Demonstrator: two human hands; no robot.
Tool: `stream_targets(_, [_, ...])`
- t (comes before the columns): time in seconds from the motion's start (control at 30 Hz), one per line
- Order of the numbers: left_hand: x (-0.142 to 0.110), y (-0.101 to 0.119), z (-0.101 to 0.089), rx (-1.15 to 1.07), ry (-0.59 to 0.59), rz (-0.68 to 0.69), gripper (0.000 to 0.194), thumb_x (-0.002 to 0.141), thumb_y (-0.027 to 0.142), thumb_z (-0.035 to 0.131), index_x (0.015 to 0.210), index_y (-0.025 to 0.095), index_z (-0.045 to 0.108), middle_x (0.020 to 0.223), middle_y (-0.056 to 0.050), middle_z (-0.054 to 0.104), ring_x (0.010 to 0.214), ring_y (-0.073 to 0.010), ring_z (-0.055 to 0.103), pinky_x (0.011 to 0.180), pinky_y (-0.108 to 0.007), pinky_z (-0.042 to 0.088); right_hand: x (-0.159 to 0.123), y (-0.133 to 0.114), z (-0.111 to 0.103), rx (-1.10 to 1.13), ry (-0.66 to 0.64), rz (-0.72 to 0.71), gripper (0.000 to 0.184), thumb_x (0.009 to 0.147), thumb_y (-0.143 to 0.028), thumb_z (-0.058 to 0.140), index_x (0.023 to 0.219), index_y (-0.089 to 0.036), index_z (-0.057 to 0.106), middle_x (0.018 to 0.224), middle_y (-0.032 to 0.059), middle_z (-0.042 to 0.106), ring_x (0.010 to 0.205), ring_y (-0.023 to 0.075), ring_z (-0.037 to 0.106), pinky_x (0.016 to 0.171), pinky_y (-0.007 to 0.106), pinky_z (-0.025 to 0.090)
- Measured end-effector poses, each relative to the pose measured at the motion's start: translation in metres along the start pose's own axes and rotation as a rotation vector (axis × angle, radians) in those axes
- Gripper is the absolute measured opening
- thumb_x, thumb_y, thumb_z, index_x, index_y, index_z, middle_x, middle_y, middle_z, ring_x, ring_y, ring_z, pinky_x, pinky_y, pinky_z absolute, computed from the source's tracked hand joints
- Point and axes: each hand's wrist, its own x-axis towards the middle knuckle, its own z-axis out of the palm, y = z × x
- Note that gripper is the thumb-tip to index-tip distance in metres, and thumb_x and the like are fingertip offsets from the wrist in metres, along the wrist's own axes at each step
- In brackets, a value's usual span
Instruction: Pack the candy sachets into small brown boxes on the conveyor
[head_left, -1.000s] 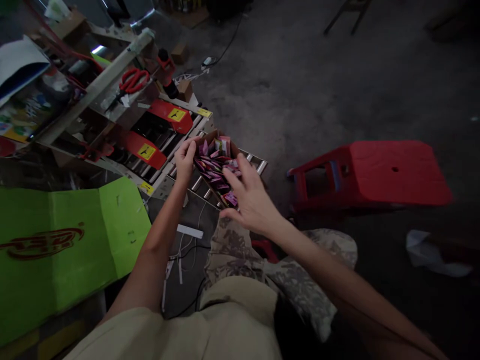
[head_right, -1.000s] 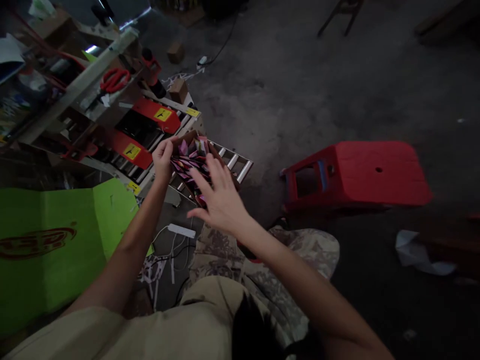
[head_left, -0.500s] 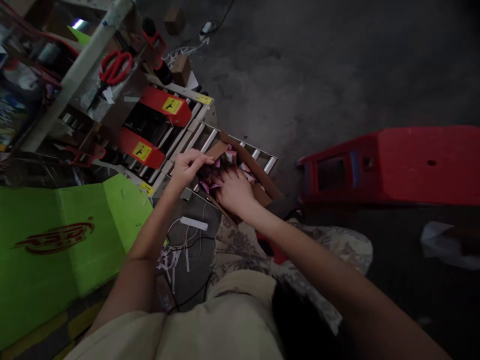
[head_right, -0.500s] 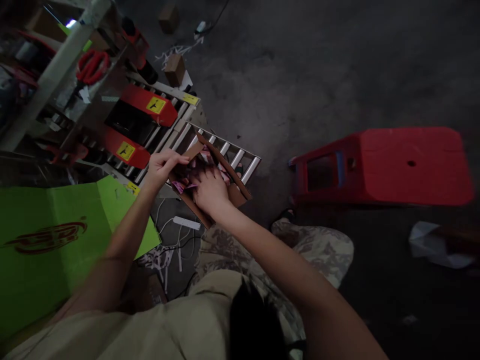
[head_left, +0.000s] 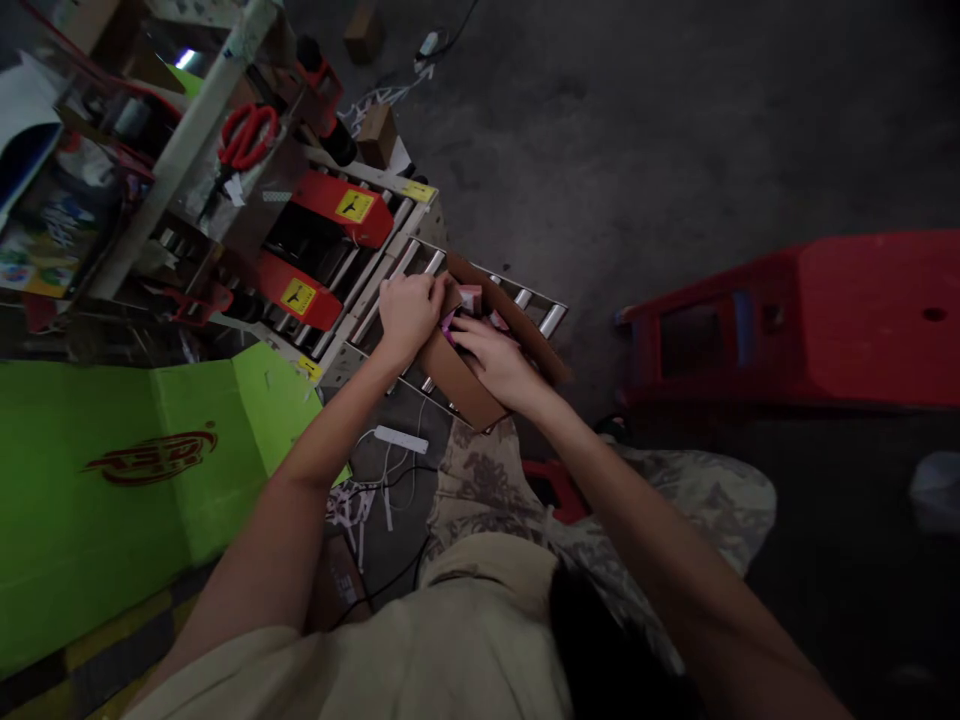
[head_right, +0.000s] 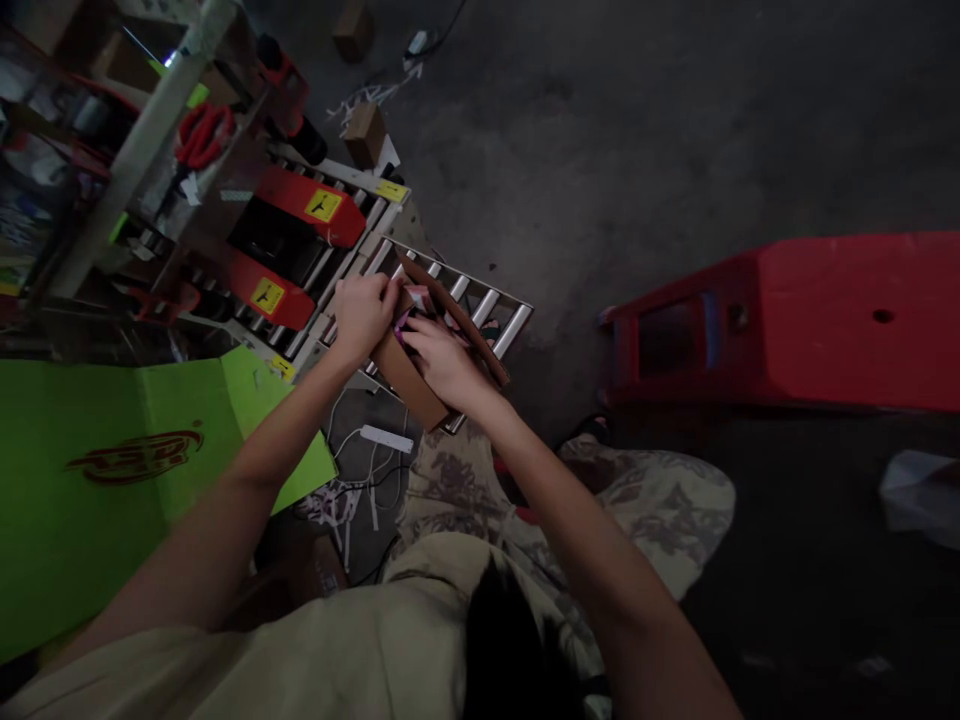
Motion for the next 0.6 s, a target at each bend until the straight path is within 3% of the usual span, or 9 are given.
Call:
stream_targets(0.07, [0.001, 0.005, -0.002, 0.044, 0.015, -0.047, 0.028, 0.094, 0.041, 0.054, 0.08, 0.017, 0.06, 0.091, -0.015, 0.066, 0.107, -0.0334, 0.057, 0.099, -0.046, 0.035, -0.004, -0.012, -0.01, 0.007, 0.143, 0.054, 0.039, 0.096, -0.017, 0.033, 0.113, -0.019, 0.069, 0.128, 0.0112, 0.063, 0.125, 0.0231, 0.056, 0.111, 0.042, 0.045])
stream_targets(0.13, [0.002, 0.012, -0.005, 0.077, 0.009, -0.084, 0.026, 0.095, 0.04, 0.053, 0.091, 0.016, 0.061, 0.107, -0.017, 0.065, 0.12, -0.0354, 0.051, 0.104, -0.047, 0.033, -0.005, -0.022, -0.013, -0.058, 0.217, 0.103, 0.044, 0.096, -0.017, 0.033, 0.129, -0.018, 0.062, 0.14, 0.0112, 0.056, 0.132, 0.025, 0.05, 0.115, 0.045, 0.041])
stream_targets(0.23, [0.002, 0.018, -0.011, 0.141, -0.016, -0.101, 0.029, 0.099, 0.04, 0.044, 0.099, 0.017, 0.062, 0.118, -0.018, 0.062, 0.129, -0.0342, 0.046, 0.108, -0.046, 0.033, 0.001, -0.032, -0.009, -0.23, 0.099, 0.209, 0.058, 0.095, -0.02, 0.035, 0.152, -0.01, 0.036, 0.163, 0.0112, 0.026, 0.142, 0.0334, 0.038, 0.116, 0.052, 0.038])
stream_targets(0.3, [-0.003, 0.021, -0.015, 0.158, -0.003, -0.1, 0.031, 0.1, 0.039, 0.039, 0.103, 0.018, 0.063, 0.122, -0.016, 0.061, 0.129, -0.0322, 0.047, 0.109, -0.045, 0.034, 0.007, -0.035, -0.005, -0.335, 0.011, 0.306, 0.06, 0.096, -0.025, 0.034, 0.153, -0.006, 0.033, 0.165, 0.0142, 0.019, 0.138, 0.0387, 0.041, 0.111, 0.055, 0.043])
stream_targets(0.43, [-0.031, 0.029, -0.012, 0.026, 0.033, -0.069, 0.041, 0.102, 0.035, 0.028, 0.12, 0.017, 0.06, 0.13, -0.014, 0.061, 0.13, -0.0267, 0.05, 0.112, -0.043, 0.036, 0.021, -0.032, -0.008, -0.41, -0.075, 0.409, 0.056, 0.1, -0.033, 0.031, 0.145, -0.003, 0.044, 0.155, 0.0243, 0.037, 0.124, 0.0397, 0.055, 0.102, 0.056, 0.048])
stream_targets(0.6, [-0.056, 0.045, -0.005, 0.055, -0.165, -0.025, 0.051, 0.1, 0.027, 0.026, 0.147, 0.016, 0.043, 0.156, -0.011, 0.042, 0.148, -0.0217, 0.033, 0.124, -0.044, 0.023, 0.027, -0.021, -0.016, -0.328, -0.126, 0.401, 0.045, 0.098, -0.024, 0.032, 0.128, -0.003, 0.059, 0.131, 0.0248, 0.06, 0.116, 0.0351, 0.062, 0.101, 0.052, 0.048])
